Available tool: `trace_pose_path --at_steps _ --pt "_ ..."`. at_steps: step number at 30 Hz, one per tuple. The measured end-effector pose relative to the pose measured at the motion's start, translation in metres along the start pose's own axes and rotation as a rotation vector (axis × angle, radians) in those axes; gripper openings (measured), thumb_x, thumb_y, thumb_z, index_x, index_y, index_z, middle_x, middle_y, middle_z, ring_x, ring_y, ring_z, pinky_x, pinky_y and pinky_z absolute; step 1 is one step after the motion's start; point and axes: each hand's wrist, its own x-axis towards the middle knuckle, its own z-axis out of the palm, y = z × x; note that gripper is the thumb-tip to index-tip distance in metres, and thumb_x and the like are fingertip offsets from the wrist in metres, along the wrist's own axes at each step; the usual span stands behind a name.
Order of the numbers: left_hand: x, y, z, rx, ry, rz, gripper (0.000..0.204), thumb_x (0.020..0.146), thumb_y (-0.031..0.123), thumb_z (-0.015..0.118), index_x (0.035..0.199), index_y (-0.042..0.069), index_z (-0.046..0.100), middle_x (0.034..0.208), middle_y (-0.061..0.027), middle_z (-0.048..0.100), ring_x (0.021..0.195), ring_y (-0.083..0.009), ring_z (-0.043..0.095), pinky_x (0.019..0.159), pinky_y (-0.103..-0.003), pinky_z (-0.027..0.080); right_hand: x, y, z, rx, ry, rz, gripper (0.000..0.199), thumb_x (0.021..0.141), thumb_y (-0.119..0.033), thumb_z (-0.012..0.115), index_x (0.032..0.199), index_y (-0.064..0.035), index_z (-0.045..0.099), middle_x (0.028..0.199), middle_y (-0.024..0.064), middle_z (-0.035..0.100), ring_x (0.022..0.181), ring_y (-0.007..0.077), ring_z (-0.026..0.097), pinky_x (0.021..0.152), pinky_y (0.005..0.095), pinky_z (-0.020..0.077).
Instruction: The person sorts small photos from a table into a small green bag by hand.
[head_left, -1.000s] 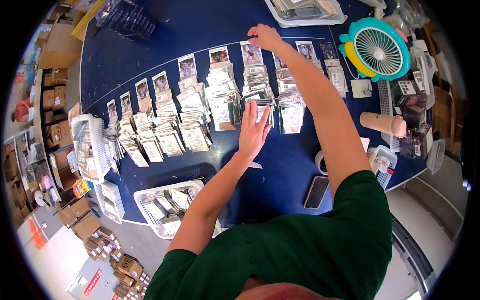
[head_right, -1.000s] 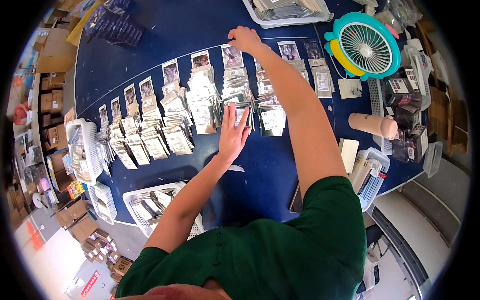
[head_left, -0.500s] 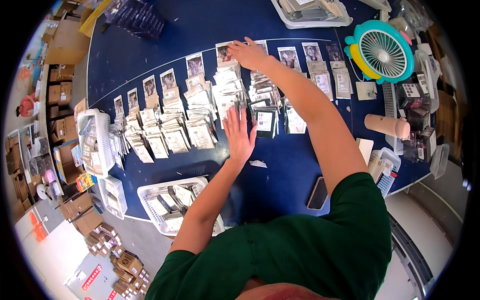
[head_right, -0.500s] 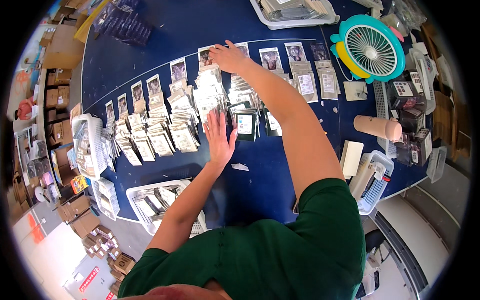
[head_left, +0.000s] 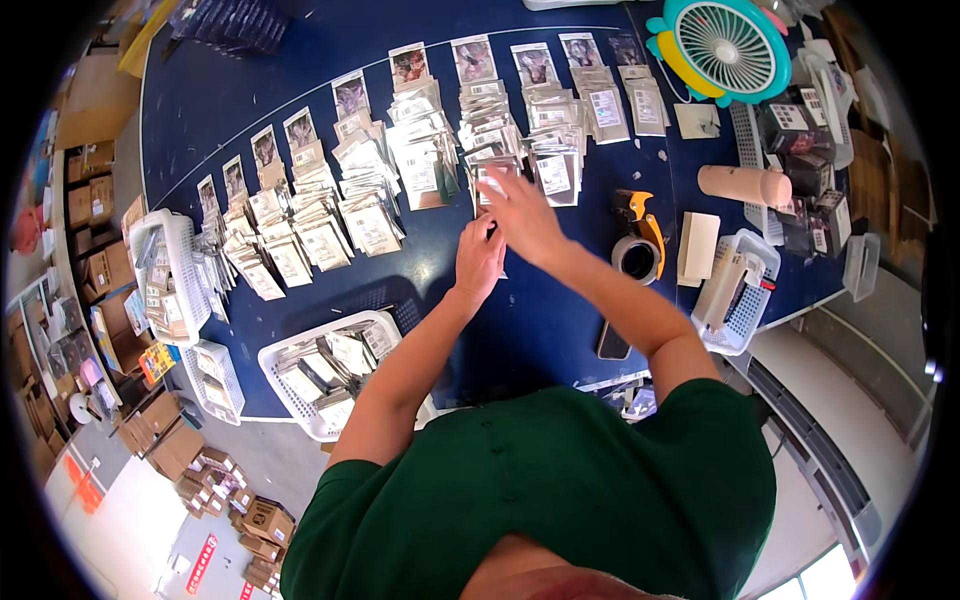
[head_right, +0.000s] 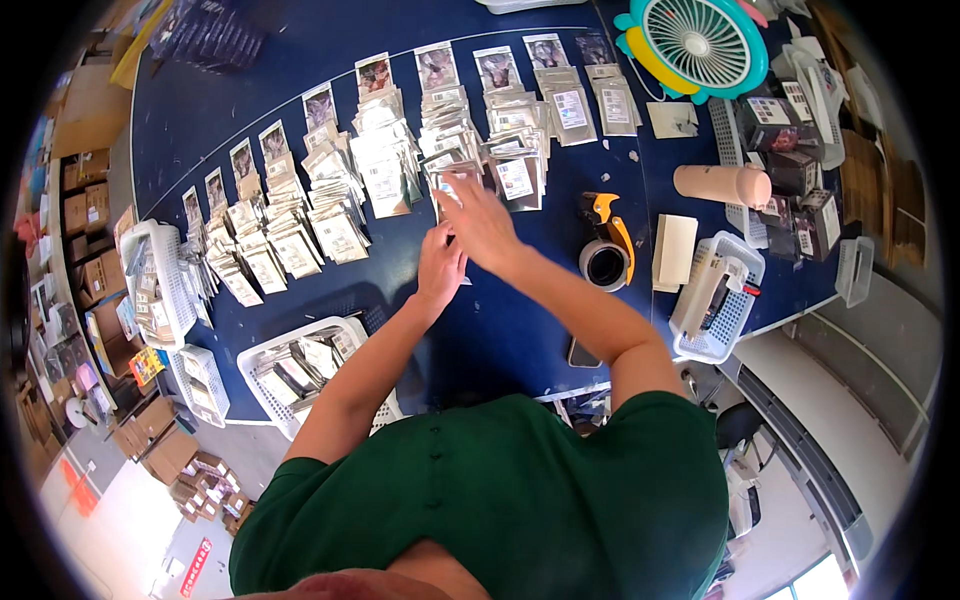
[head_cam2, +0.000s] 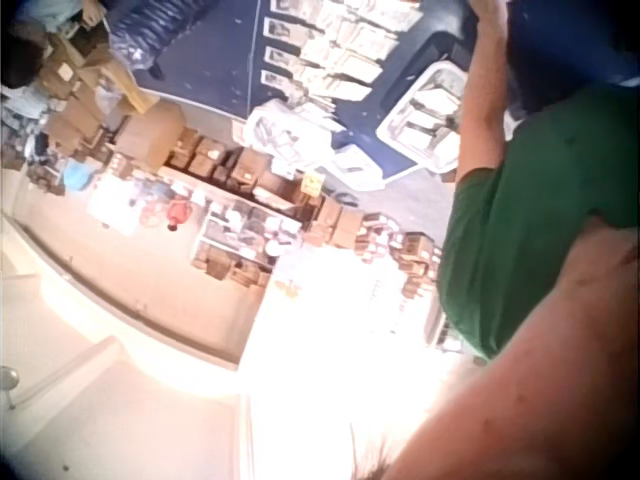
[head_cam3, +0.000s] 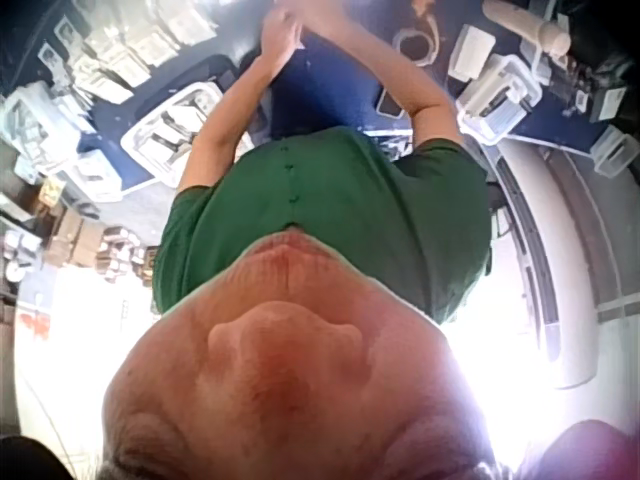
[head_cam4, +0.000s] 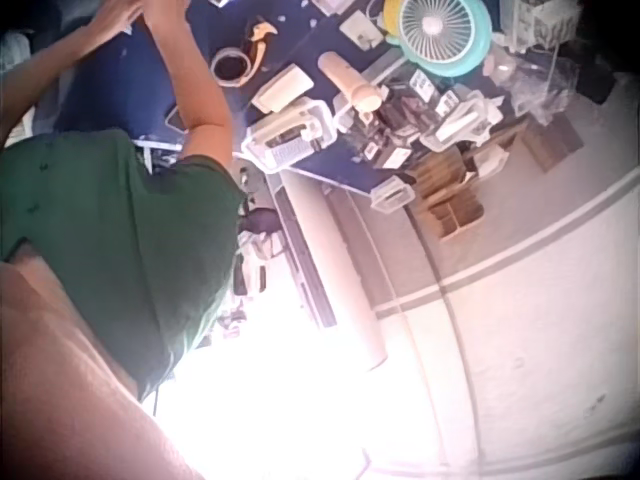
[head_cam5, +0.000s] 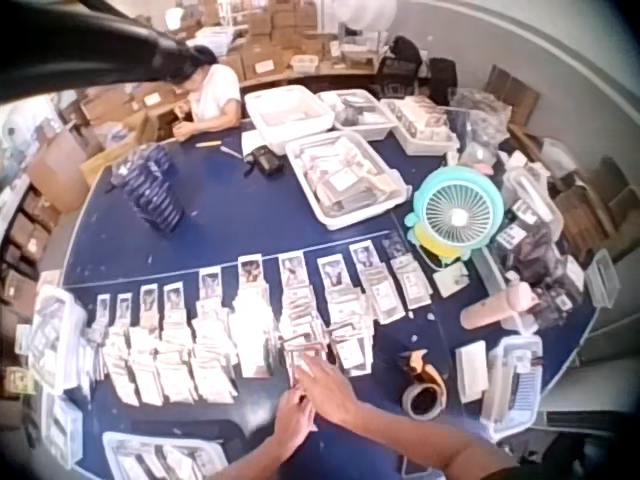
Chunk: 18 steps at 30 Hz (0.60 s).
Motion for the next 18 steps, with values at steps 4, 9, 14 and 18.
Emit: trace_pose_path --at_steps 4,9,14,18 --pt "0.008 0.000 0.007 0.068 0.039 -0.015 0.029 0.075 0.004 0.068 0.103 0.001 0.067 0.116 -0.0144 0.058 0.097 -0.0314 0.056 0.082 -0.041 0.046 -0.027 0.000 0.038 0.035 0.097 0.012 0.041 0.082 -0.005 0.059 0.123 0.0030 0.059 0.139 0.0179 0.051 0.132 0.0341 0.045 0.108 0.0403 0.0398" --pt "0.025 -0.005 0.013 -0.046 0.065 -0.059 0.028 0.078 0.006 0.067 0.106 0.000 0.066 0.119 -0.0159 0.059 0.098 -0.0337 0.056 0.084 -0.042 0.046 -0.014 0.012 0.045 0.054 0.157 0.019 0.039 0.083 -0.007 0.057 0.119 0.0074 0.060 0.139 0.0178 0.052 0.134 0.0325 0.043 0.110 0.0395 0.0382" --pt "0.038 -0.008 0.009 0.048 0.019 -0.027 0.030 0.079 0.003 0.066 0.108 0.001 0.066 0.119 -0.0150 0.060 0.098 -0.0325 0.058 0.086 -0.041 0.048 -0.011 0.022 0.026 0.118 0.146 0.055 0.037 0.087 -0.008 0.056 0.122 0.0035 0.060 0.143 0.0175 0.049 0.138 0.0324 0.041 0.111 0.0425 0.0362" --pt "0.036 0.004 0.004 0.000 0.063 -0.066 0.034 0.081 -0.003 0.066 0.113 0.007 0.066 0.117 -0.0134 0.057 0.093 -0.0294 0.058 0.083 -0.038 0.051 -0.029 0.026 -0.003 -0.083 0.382 0.361 0.071 0.083 -0.018 0.070 0.146 -0.0044 0.040 0.156 0.0237 0.026 0.144 0.0422 0.025 0.115 0.0517 0.0269"
